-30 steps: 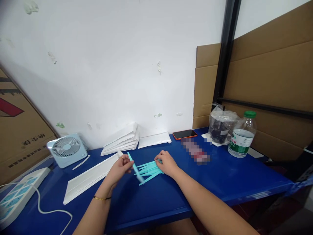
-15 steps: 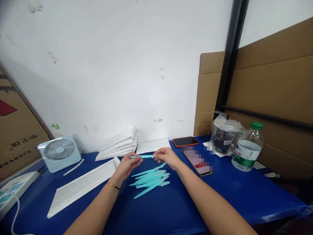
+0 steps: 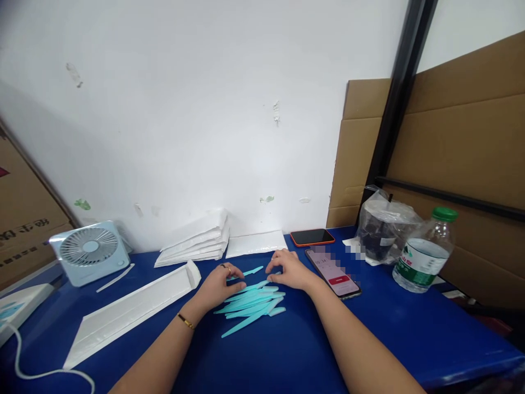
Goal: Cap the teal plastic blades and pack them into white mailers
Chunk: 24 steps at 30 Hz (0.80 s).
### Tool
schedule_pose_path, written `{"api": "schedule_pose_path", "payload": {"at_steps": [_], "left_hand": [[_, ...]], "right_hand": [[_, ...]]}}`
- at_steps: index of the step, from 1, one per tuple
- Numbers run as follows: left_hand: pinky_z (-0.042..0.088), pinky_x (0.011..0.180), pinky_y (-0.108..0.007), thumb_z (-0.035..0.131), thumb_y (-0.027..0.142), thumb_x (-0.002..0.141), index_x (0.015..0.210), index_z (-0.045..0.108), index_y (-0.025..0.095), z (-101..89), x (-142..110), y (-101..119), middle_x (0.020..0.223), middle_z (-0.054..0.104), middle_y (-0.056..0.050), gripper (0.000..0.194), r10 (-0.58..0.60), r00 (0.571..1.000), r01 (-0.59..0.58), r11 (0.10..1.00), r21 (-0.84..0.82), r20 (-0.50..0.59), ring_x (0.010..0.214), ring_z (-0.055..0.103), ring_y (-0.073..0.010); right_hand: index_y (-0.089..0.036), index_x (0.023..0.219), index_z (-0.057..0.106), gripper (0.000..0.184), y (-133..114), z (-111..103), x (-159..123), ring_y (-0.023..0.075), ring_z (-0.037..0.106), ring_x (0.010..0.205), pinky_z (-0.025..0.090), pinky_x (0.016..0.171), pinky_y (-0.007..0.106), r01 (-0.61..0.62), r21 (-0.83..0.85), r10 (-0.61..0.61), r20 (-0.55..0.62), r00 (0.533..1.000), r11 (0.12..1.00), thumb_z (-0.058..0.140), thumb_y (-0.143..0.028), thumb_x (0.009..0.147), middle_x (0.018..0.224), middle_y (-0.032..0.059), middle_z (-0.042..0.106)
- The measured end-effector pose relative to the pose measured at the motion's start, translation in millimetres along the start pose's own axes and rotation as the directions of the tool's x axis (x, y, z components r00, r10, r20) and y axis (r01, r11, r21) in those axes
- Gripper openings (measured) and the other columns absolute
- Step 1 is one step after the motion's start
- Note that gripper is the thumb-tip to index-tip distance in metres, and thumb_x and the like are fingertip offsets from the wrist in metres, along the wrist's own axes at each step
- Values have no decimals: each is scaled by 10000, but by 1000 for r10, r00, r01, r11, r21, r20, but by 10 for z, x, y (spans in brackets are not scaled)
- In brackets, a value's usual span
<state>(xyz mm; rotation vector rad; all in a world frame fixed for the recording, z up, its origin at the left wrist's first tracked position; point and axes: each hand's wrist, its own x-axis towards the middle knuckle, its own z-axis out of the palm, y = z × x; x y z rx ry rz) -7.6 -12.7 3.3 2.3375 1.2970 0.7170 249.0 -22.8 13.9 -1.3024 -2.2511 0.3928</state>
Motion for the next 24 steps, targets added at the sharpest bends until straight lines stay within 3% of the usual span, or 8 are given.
{"api": "schedule_pose_path", "payload": {"at_steps": [3,6,11,14,18,24], "left_hand": [[376,607,-236,580,395,708,760,662,212,18,-16,64,744,624,-11,207,-2,989,0,1000,11,145,703,551,-153],[346,555,-228,539,360,736,741,650,193,31,3,77,694,623,-9,201,-60,982,59,998,11,181,628,539,-137],[336,702,-285,545,319,763,742,639,207,-18,34,118,765,637,-16,148,-19,999,13,984,180,30,769,555,-172],[317,765,-320,532,293,786,756,639,211,-63,42,142,820,636,-32,139,-34,998,45,966,255,-48,866,543,-198],[319,783,-322,560,312,774,829,644,228,-70,41,141,875,631,-33,130,-85,995,96,959,267,-51,910,532,-204],[323,781,-308,567,414,771,877,656,252,24,4,135,896,620,-18,213,8,1000,-12,979,201,20,898,531,-197]], "right_hand": [[-275,780,706,153,-86,101,42,209,496,934,295,856,360,15,-2,-15,69,998,1000,698,-385,674,904,23,571],[-252,735,700,136,-106,170,81,206,503,921,300,839,348,-15,32,12,74,997,999,701,-371,667,894,19,579],[-221,697,682,135,-49,112,96,199,518,907,310,830,326,-73,79,72,22,997,994,692,-353,672,871,19,582],[-211,672,669,126,66,18,75,198,526,892,316,820,322,-141,55,143,-33,989,989,687,-336,672,861,13,586],[-239,756,677,164,196,-85,22,229,509,929,295,841,375,-223,-34,221,-65,973,974,673,-382,675,899,16,590],[-264,772,683,167,132,-60,1,226,480,931,283,843,377,-106,-125,116,74,990,986,708,-373,648,909,26,553]]}}
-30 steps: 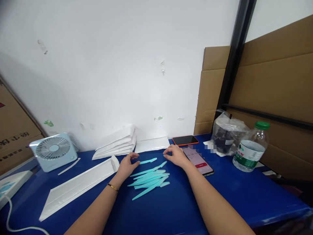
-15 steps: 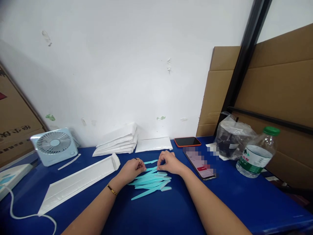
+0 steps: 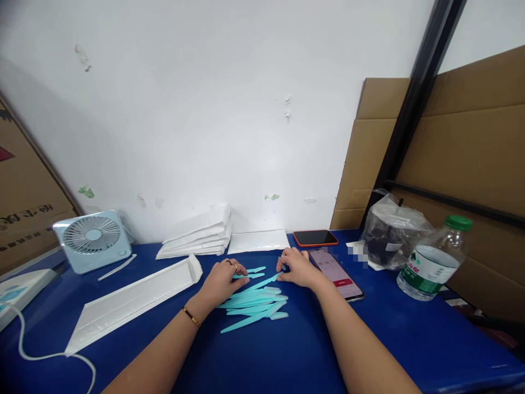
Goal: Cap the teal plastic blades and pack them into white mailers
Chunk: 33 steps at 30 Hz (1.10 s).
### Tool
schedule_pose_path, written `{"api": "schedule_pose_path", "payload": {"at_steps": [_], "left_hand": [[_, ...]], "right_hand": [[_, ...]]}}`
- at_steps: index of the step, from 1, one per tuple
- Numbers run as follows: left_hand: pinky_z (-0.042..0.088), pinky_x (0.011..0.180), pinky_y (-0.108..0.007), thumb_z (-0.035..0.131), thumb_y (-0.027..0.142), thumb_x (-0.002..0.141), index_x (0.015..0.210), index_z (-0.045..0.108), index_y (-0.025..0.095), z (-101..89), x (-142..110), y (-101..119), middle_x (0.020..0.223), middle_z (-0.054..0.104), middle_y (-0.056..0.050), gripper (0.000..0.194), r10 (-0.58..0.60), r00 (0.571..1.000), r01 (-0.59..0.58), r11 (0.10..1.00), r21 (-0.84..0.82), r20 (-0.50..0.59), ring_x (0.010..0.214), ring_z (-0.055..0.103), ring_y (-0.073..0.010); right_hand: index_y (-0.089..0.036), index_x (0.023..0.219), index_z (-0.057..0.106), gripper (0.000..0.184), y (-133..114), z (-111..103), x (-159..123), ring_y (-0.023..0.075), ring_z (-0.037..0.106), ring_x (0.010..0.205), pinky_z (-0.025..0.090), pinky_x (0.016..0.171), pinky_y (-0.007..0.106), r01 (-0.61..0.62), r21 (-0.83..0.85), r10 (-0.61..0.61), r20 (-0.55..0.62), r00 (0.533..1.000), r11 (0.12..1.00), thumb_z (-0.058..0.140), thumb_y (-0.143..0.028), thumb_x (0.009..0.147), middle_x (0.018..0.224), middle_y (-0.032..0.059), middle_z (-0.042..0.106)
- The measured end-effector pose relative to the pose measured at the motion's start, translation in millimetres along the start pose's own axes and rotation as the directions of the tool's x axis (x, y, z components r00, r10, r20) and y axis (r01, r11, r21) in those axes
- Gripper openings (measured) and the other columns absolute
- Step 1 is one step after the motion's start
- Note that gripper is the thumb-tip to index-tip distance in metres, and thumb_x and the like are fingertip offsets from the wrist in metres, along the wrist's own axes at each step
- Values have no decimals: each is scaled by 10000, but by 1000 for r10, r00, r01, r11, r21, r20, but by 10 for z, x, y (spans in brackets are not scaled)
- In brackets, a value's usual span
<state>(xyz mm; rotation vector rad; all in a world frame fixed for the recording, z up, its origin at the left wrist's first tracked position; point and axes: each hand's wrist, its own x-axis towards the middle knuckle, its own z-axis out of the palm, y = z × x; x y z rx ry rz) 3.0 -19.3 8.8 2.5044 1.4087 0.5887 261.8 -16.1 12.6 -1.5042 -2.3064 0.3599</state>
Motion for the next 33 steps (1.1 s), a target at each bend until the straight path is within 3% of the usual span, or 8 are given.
{"api": "schedule_pose_path", "payload": {"at_steps": [6,14,17,23,29,33], "left_hand": [[316,730,-310,570,356,786,884,676,239,40,13,7,925,656,-34,186,81,995,-84,995,52,56,898,534,-216],[303,748,-332,588,314,757,845,677,273,-152,18,-120,871,659,-18,132,-79,996,82,994,73,-37,913,519,-230],[309,749,-317,634,338,708,889,651,281,-188,-18,-89,894,632,-7,191,-71,995,74,997,36,-77,922,512,-217],[311,684,-260,630,427,695,739,673,277,-140,-55,41,773,620,27,162,84,983,-82,997,-15,161,795,533,-158],[303,633,-238,597,378,733,740,674,256,-94,-55,49,710,646,43,144,126,963,-119,992,-41,237,702,545,-123],[285,667,-261,586,362,752,705,658,244,-102,-58,56,714,657,50,146,123,969,-124,992,-8,212,706,549,-121]], "right_hand": [[-237,719,678,130,-126,54,27,211,477,935,284,831,344,78,52,-81,47,996,996,691,-361,681,916,24,550],[-226,695,652,111,-42,-58,-6,216,479,951,254,861,378,-13,2,13,-78,997,1000,685,-332,699,897,15,564],[-230,727,664,152,-74,-79,-46,213,487,936,256,856,378,8,33,-7,-44,999,999,653,-382,724,905,22,564],[-239,731,698,219,-212,-31,-85,206,486,915,266,826,347,99,81,-113,188,976,992,677,-448,672,916,22,547],[-222,697,680,149,-269,-17,-104,178,492,868,266,801,322,105,82,-118,177,977,991,646,-367,716,868,5,542],[-218,727,658,138,-286,-44,-113,165,490,843,276,794,321,104,76,-115,145,983,992,628,-350,750,879,5,533]]}}
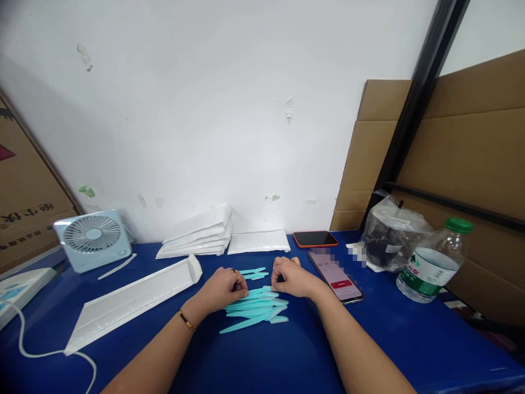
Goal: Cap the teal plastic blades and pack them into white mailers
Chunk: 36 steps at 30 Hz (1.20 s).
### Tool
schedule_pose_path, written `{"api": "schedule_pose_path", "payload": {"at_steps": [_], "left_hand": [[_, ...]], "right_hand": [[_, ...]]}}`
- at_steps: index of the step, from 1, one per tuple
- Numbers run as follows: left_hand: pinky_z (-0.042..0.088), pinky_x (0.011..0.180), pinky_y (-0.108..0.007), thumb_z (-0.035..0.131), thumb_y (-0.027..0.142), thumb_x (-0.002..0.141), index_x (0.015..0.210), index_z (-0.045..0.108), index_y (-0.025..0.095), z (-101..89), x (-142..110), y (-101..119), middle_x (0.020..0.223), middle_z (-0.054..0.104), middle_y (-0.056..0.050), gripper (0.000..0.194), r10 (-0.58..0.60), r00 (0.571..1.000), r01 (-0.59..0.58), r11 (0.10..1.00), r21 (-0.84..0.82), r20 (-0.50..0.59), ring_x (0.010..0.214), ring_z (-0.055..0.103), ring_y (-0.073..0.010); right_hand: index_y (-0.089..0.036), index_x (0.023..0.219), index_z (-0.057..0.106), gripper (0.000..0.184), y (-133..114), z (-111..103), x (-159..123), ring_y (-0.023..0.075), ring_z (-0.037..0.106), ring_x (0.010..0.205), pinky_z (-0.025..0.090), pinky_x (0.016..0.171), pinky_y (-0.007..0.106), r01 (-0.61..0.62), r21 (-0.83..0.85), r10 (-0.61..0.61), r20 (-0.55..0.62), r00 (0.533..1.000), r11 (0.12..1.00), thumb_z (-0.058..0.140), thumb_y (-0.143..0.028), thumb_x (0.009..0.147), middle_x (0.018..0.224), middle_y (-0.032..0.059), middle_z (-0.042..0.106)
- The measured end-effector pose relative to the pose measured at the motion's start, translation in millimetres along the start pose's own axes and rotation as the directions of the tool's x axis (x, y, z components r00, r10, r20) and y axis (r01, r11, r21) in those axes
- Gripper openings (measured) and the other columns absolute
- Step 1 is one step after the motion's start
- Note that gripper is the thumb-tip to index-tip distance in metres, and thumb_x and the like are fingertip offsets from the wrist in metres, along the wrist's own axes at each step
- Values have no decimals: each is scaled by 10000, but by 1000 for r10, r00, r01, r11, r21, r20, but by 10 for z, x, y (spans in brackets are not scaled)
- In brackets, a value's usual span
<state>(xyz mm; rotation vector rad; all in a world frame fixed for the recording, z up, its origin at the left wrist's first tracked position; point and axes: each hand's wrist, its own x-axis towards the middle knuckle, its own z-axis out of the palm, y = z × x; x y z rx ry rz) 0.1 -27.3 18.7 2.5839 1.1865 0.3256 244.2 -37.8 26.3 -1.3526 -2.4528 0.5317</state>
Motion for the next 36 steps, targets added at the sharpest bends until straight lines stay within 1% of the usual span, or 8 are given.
{"api": "schedule_pose_path", "payload": {"at_steps": [6,10,16,19,23,27,34,36], "left_hand": [[274,712,-306,535,370,806,725,657,232,-55,32,68,811,667,9,201,-46,989,59,994,92,-141,832,524,-164],[277,736,-328,539,347,807,735,661,237,-94,25,9,801,659,1,179,-82,982,108,982,153,-169,855,514,-173],[307,749,-318,597,403,741,834,662,254,-139,-19,-119,865,653,1,187,-201,963,222,969,105,-177,872,530,-184],[313,731,-293,628,430,698,847,662,267,-127,-31,-53,889,639,10,224,-157,977,168,984,66,-144,860,545,-172],[301,706,-276,636,419,685,739,682,262,-74,-41,60,788,651,21,172,-56,998,55,997,57,13,799,563,-157],[299,697,-273,628,351,699,721,677,249,-37,-25,71,744,661,27,115,-72,996,68,995,69,54,737,568,-144],[319,717,-281,582,324,736,736,657,230,-134,-23,-87,805,659,13,120,-212,971,223,970,97,-114,788,574,-153],[333,702,-269,597,381,720,786,653,239,-153,-39,-83,810,654,19,167,-211,972,218,974,62,-103,772,577,-150]], "right_hand": [[-208,760,629,104,2,-18,13,168,491,870,276,824,334,-9,-6,8,-124,992,1000,598,-303,786,881,10,529],[-209,737,626,79,63,-35,17,172,503,880,266,829,347,-26,-20,22,-146,989,999,589,-260,785,869,4,536],[-203,739,637,128,144,-89,-7,181,515,860,268,848,365,-157,-16,152,-174,973,987,600,-322,766,879,13,543],[-219,754,654,171,88,-65,-27,184,507,862,271,840,350,-105,-10,104,-104,989,994,605,-383,753,890,11,540],[-222,713,677,207,6,36,-23,195,491,861,279,819,329,-75,6,75,51,996,997,692,-417,644,890,4,536],[-213,704,670,192,-4,93,1,185,483,834,282,803,323,-59,24,56,100,993,998,676,-400,665,865,7,540],[-196,700,628,189,94,-74,-34,173,495,818,261,831,356,-159,-20,155,-150,977,987,620,-380,741,861,10,550],[-200,711,637,208,73,-90,-41,172,500,809,267,829,357,-161,-16,157,-144,977,987,612,-404,746,859,10,548]]}}
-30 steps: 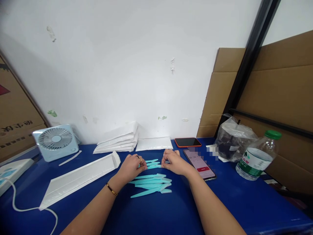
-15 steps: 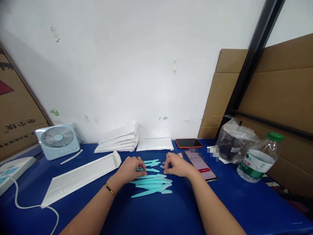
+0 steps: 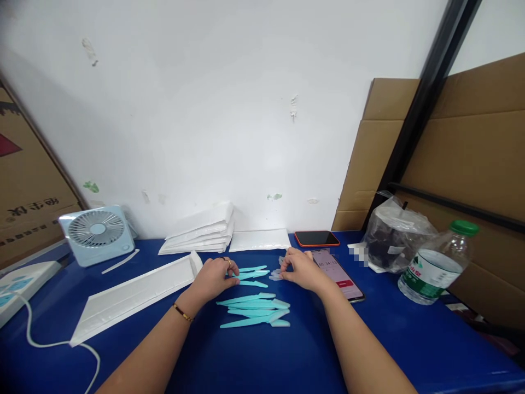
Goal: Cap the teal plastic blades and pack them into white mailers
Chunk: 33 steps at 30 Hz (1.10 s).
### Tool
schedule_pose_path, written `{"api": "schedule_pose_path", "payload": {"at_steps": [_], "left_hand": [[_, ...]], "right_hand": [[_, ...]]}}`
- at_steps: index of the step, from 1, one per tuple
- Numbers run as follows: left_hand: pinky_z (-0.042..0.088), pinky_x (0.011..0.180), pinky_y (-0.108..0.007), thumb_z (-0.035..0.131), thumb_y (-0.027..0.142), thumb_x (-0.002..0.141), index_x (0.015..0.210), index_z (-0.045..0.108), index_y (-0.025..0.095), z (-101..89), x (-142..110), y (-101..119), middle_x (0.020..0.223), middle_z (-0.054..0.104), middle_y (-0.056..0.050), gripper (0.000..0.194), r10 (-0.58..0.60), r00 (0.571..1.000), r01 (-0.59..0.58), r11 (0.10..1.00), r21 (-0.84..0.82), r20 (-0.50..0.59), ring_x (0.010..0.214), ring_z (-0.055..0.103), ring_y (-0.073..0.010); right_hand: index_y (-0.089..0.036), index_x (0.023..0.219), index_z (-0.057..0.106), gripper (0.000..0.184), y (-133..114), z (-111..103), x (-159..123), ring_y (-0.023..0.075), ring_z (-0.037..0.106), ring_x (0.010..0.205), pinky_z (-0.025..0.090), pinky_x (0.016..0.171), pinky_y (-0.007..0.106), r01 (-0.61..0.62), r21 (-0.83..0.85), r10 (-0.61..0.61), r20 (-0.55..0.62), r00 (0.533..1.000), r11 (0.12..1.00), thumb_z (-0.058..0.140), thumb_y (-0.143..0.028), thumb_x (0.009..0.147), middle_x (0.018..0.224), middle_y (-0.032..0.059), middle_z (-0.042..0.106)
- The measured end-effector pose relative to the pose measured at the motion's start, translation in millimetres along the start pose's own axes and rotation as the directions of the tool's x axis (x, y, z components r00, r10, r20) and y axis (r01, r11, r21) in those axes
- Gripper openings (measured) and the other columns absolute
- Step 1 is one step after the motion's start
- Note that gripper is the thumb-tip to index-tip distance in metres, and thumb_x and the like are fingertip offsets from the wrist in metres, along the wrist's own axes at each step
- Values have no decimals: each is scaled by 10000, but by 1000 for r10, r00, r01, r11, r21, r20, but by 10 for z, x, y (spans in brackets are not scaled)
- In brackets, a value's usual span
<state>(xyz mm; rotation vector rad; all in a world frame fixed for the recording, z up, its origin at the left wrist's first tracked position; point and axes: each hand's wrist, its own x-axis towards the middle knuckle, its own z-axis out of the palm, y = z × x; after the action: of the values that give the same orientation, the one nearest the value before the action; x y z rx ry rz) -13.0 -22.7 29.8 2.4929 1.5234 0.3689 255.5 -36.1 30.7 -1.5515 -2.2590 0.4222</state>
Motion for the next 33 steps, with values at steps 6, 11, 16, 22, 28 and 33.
{"api": "schedule_pose_path", "payload": {"at_steps": [6,11,16,22,28,33], "left_hand": [[340,614,-230,621,447,674,763,674,237,38,-56,120,756,663,21,234,123,976,-116,992,-52,179,685,579,-130],[339,653,-244,601,352,711,707,667,234,77,-42,120,720,668,31,135,132,975,-128,991,-38,176,662,571,-128],[329,721,-281,581,327,740,698,658,232,16,6,26,771,662,23,129,52,998,-52,998,30,25,749,578,-149],[345,693,-250,604,443,704,780,671,236,-11,-20,79,799,651,12,231,77,995,-73,996,-56,65,746,575,-143],[345,604,-217,607,475,692,767,693,243,64,-84,183,730,649,19,259,208,954,-179,973,-148,216,638,554,-114],[353,601,-217,584,417,712,755,688,230,77,-81,192,711,654,12,218,187,957,-161,978,-131,220,646,561,-119]], "right_hand": [[-218,712,683,242,-196,136,-20,191,488,842,294,810,342,81,51,-90,187,978,995,671,-457,673,877,15,541],[-213,687,671,161,-219,211,-8,178,492,813,296,829,359,120,54,-129,213,969,991,676,-374,687,845,8,536],[-202,704,648,166,-82,85,-5,179,496,834,304,817,338,63,13,-64,55,996,998,629,-364,737,875,14,545],[-212,703,675,214,-40,-94,-76,187,514,814,296,843,363,8,19,-11,151,989,1000,662,-425,680,852,16,565],[-211,646,672,87,-108,31,-114,201,521,833,285,853,382,93,46,-103,337,936,995,702,-278,600,866,8,602],[-205,640,654,64,-74,132,-80,200,524,833,278,861,384,107,46,-116,299,947,993,687,-255,617,837,-8,593]]}}
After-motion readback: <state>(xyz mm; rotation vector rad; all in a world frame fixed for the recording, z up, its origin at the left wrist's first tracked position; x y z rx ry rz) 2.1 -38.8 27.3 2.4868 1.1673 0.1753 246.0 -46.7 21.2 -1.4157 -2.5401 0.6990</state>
